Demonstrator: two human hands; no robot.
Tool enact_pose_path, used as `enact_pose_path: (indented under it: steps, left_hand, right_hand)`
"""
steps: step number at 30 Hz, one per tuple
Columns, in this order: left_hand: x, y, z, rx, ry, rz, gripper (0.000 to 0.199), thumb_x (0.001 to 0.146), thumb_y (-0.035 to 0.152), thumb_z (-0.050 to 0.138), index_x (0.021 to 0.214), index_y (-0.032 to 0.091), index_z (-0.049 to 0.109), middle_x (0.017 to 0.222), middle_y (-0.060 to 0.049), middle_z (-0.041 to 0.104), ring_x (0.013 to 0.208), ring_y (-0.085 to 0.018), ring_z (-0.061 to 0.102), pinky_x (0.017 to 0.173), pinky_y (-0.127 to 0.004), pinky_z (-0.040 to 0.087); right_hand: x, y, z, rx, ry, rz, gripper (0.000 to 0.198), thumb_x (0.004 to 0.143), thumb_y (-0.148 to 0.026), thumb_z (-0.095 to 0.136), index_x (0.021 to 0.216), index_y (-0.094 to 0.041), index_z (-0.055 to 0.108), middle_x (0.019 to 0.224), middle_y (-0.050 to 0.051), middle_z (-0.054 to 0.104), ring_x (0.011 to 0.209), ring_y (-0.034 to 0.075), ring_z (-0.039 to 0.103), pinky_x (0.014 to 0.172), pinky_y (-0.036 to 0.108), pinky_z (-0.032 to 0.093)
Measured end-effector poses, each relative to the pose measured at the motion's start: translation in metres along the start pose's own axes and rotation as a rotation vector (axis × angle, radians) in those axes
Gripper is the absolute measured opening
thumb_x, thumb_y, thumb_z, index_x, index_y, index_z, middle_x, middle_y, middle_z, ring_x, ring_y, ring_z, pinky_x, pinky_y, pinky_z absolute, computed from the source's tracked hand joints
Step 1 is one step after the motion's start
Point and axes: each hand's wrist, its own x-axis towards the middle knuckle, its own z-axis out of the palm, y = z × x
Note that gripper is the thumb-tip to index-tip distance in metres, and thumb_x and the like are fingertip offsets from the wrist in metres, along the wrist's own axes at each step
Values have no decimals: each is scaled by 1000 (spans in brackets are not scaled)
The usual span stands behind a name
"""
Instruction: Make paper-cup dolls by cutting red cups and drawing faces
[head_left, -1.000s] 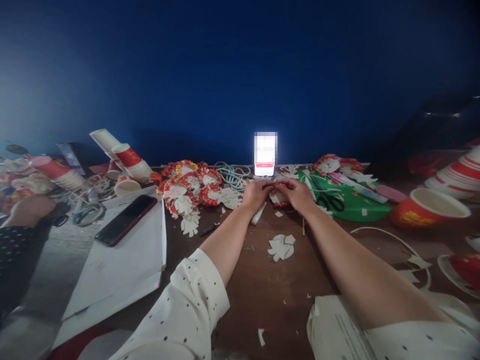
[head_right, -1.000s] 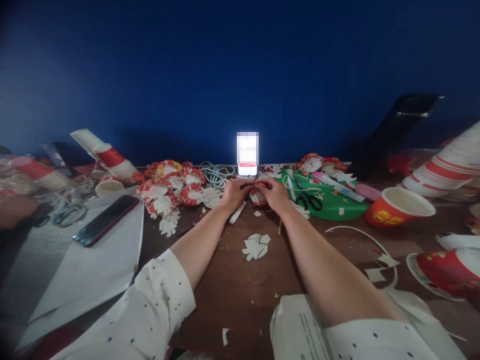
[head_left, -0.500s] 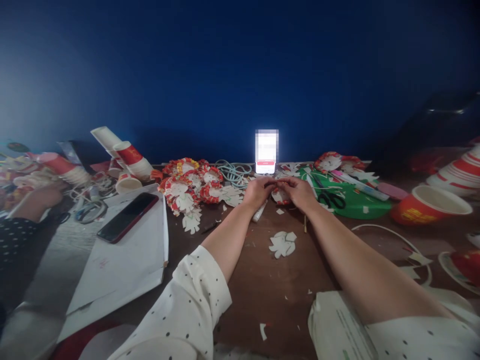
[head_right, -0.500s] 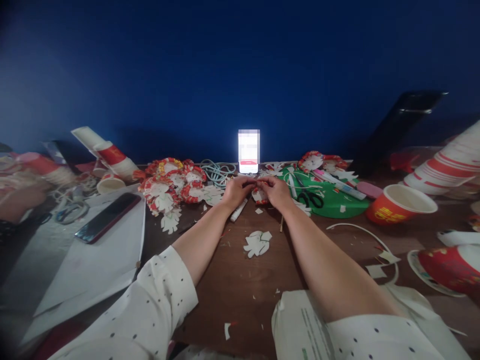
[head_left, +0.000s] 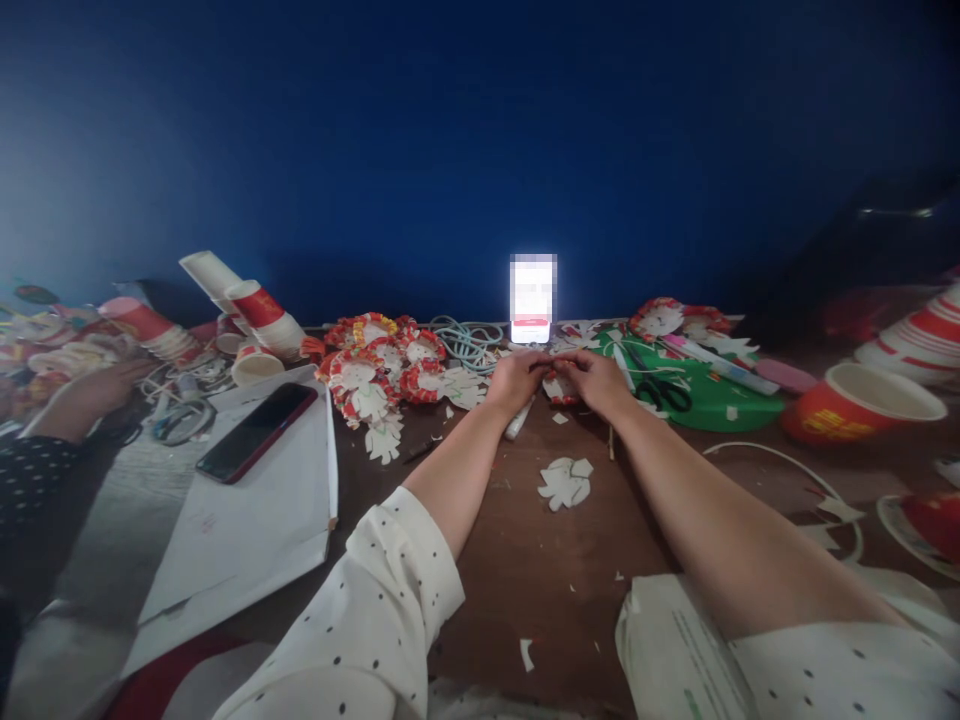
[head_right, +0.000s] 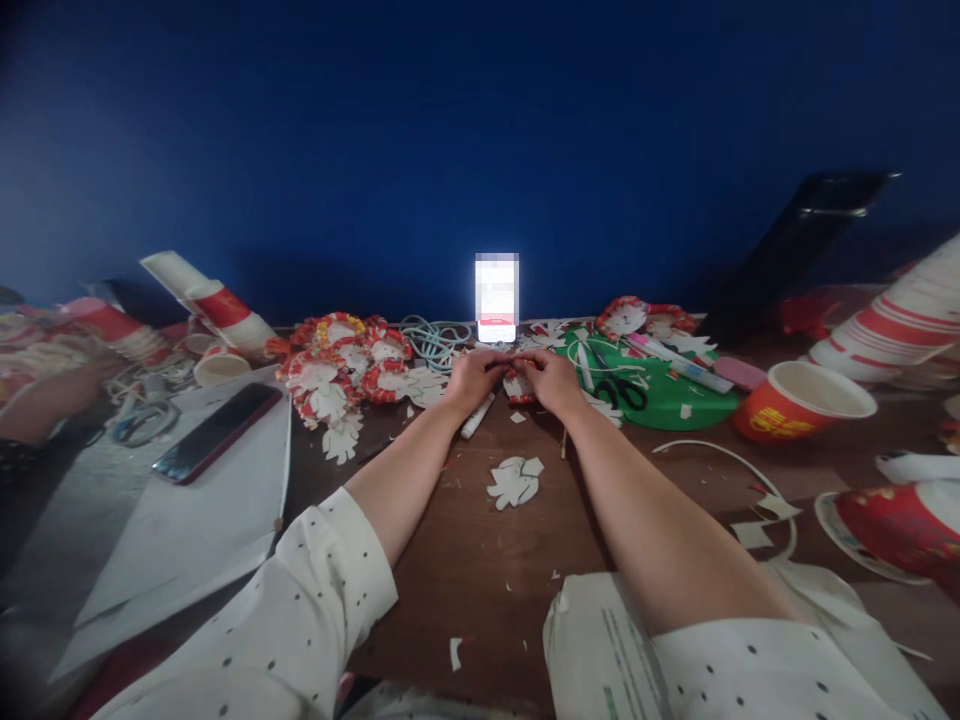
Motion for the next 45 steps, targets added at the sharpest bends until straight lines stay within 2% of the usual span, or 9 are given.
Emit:
enact_pose_path:
  steps: [6, 11, 17, 21, 25, 27, 34, 40, 45]
  left_hand:
    - [-1, -1, 2, -98, 44, -72, 25, 86, 29, 56, 104, 19, 70, 102, -5, 72, 95, -17, 65, 85, -26, 47]
    - [-2, 2, 1, -60, -16, -17, 22, 86, 31, 56, 94, 20, 72, 92, -4, 72, 88, -16, 64, 81, -26, 46]
    - [-3, 5, 0, -85, -65, -11, 22, 81, 26, 61, 99, 19, 71, 97, -4, 71, 92, -16, 62, 84, -25, 46]
    - [-2, 2, 0, -121, -29, -98, 21, 82, 29, 61, 96, 18, 71, 91, -4, 72, 85, -16, 63, 80, -26, 46]
    - [0, 0, 2, -251, -53, -231, 24, 81, 32, 61, 94, 16, 71, 80, -2, 71, 71, -13, 62, 68, -23, 47]
    - [1, -1, 3, -274, -58, -246, 23, 80, 32, 61, 93, 16, 71, 78, -2, 71, 70, -13, 62, 67, -23, 47]
    - [-1, -3, 6, -199, -20, -105, 23, 79, 22, 63, 101, 17, 68, 94, -5, 72, 89, -16, 66, 81, -26, 48]
    - [-4, 6, 1, 36, -3, 103, 22, 83, 20, 57, 102, 17, 68, 100, -8, 69, 94, -19, 62, 86, -30, 47]
    - [-4, 11, -3, 201, -60, 140, 24, 86, 21, 52, 106, 18, 65, 103, -8, 67, 95, -19, 60, 86, -29, 45]
  right_hand:
    - [4, 6, 2, -94, 86, -41, 23, 78, -33, 61, 90, -18, 72, 87, 5, 73, 78, 19, 64, 74, 31, 48]
    - [6, 10, 1, -87, 167, -52, 26, 79, -38, 59, 89, -18, 72, 86, 7, 73, 79, 21, 64, 77, 34, 49]
    - [6, 9, 1, -67, 157, -48, 26, 77, -38, 60, 88, -18, 72, 85, 6, 73, 78, 21, 64, 76, 34, 49]
    - [5, 8, 2, -47, 123, -23, 25, 77, -37, 60, 89, -19, 72, 84, 5, 72, 78, 20, 64, 74, 33, 49]
    - [5, 9, 2, -16, 113, -13, 25, 76, -38, 61, 88, -20, 72, 82, 4, 72, 76, 20, 64, 72, 32, 49]
    - [5, 10, 2, -10, 103, -12, 26, 76, -39, 61, 89, -19, 72, 82, 4, 72, 75, 19, 64, 72, 32, 49]
    - [5, 10, 2, -21, 88, -14, 27, 77, -39, 60, 90, -18, 72, 80, 4, 71, 71, 19, 62, 69, 31, 48]
    - [3, 5, 1, -49, 98, 12, 29, 76, -43, 60, 87, -19, 72, 72, 3, 70, 64, 17, 60, 61, 29, 46]
    - [3, 5, 3, -8, 82, 53, 30, 76, -44, 59, 86, -19, 71, 69, 3, 68, 56, 16, 57, 56, 29, 45]
